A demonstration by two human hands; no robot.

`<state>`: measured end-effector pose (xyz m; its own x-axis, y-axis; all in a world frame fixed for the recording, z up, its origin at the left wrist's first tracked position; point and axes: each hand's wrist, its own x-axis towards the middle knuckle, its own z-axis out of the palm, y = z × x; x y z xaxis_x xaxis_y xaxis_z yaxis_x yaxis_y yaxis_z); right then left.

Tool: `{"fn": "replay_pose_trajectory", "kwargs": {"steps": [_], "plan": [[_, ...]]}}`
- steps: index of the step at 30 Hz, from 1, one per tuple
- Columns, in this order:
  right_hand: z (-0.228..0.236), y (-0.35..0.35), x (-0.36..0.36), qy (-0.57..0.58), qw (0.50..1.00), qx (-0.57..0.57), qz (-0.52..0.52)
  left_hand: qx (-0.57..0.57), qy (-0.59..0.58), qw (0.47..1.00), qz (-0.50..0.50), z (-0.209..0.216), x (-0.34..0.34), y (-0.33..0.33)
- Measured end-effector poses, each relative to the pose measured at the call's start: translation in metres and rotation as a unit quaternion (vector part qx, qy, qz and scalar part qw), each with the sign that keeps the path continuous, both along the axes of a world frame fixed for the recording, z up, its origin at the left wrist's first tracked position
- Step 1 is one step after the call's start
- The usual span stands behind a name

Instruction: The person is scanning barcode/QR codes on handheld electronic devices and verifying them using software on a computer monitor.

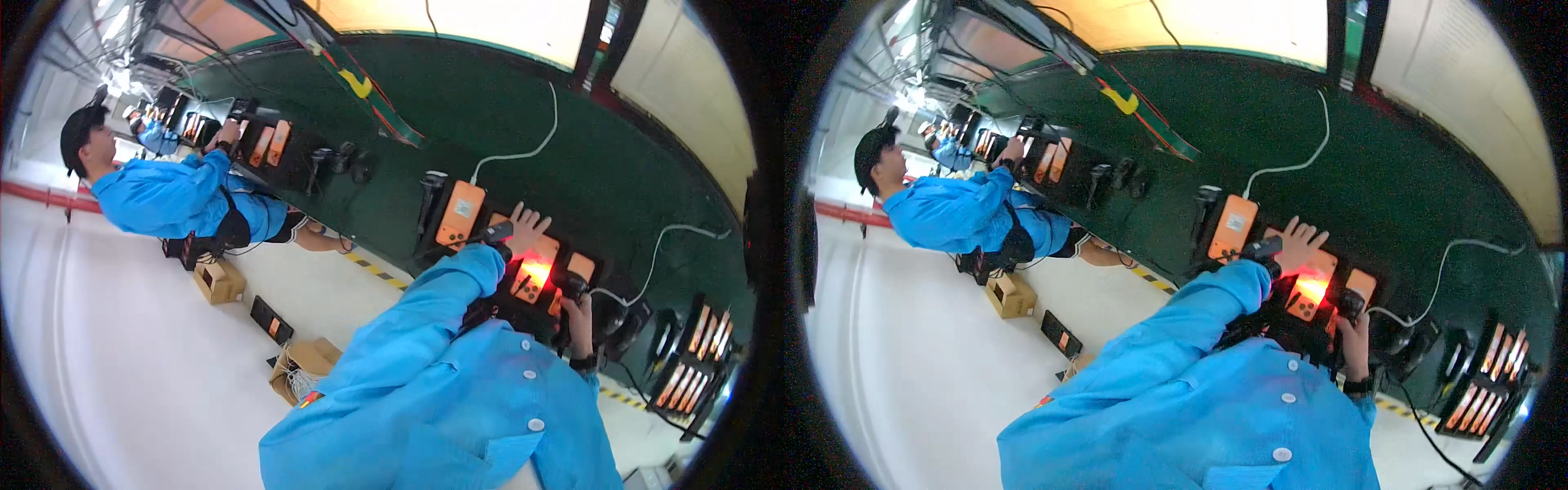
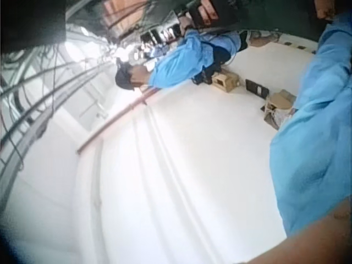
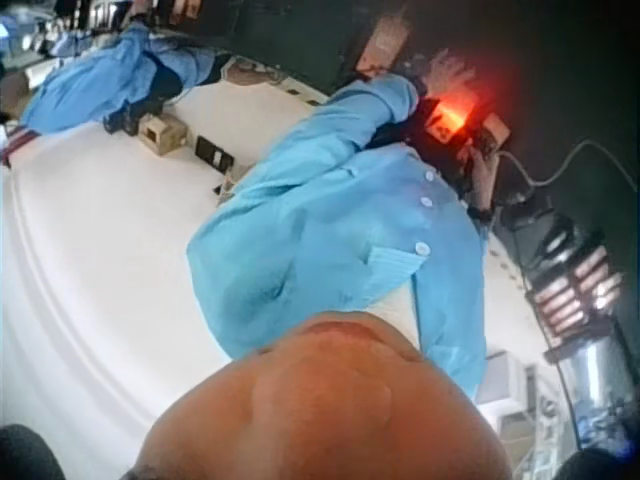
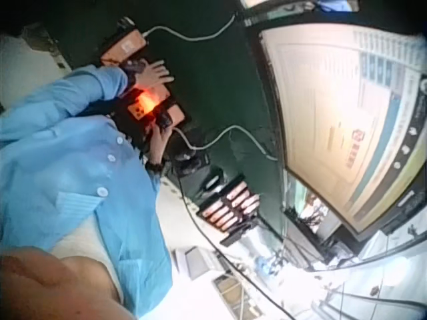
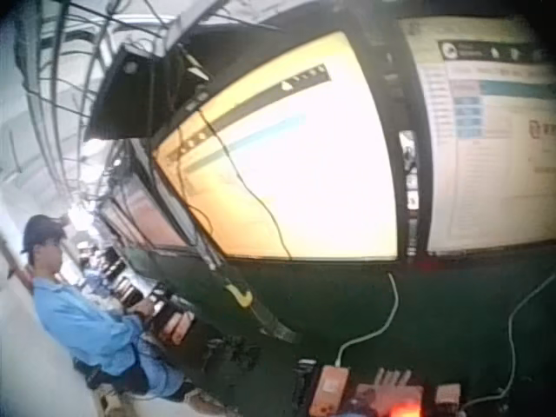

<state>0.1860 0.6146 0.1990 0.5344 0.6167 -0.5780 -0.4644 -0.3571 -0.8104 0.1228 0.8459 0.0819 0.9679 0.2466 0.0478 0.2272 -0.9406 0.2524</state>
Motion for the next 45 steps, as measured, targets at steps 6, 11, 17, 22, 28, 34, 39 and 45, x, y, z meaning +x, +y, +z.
{"fn": "replay_pose_trajectory", "kwargs": {"steps": [6, 11, 17, 22, 28, 34, 39, 45], "plan": [[-0.010, 0.020, -0.007, -0.013, 0.998, 0.044, 0.031, 0.112, -0.048, 0.992, 0.027, -0.037, -0.006, 0.007], [-0.022, 0.029, -0.006, -0.058, 0.995, 0.044, 0.075, -0.031, 0.048, 0.998, 0.016, 0.004, -0.005, 0.006], [-0.076, -0.006, 0.051, -0.269, 0.958, -0.092, -0.029, 0.010, -0.092, 0.995, 0.033, 0.008, -0.003, -0.004], [-0.106, -0.056, 0.113, -0.440, 0.875, -0.164, -0.117, -0.069, -0.046, 0.996, -0.039, 0.006, -0.007, -0.033], [-0.155, -0.061, 0.126, -0.438, 0.855, -0.253, -0.112, 0.009, -0.116, 0.993, -0.004, 0.012, -0.018, -0.041], [-0.084, -0.025, 0.095, -0.629, 0.715, -0.291, -0.095, 0.001, -0.070, 0.997, 0.027, 0.003, -0.012, -0.039], [-0.068, -0.014, 0.076, -0.512, 0.857, -0.048, 0.001, 0.058, -0.089, 0.994, 0.036, 0.004, 0.005, -0.037], [-0.025, 0.022, 0.065, -0.380, 0.924, 0.031, 0.043, -0.367, -0.082, 0.926, 0.030, 0.057, 0.011, -0.029]]}}
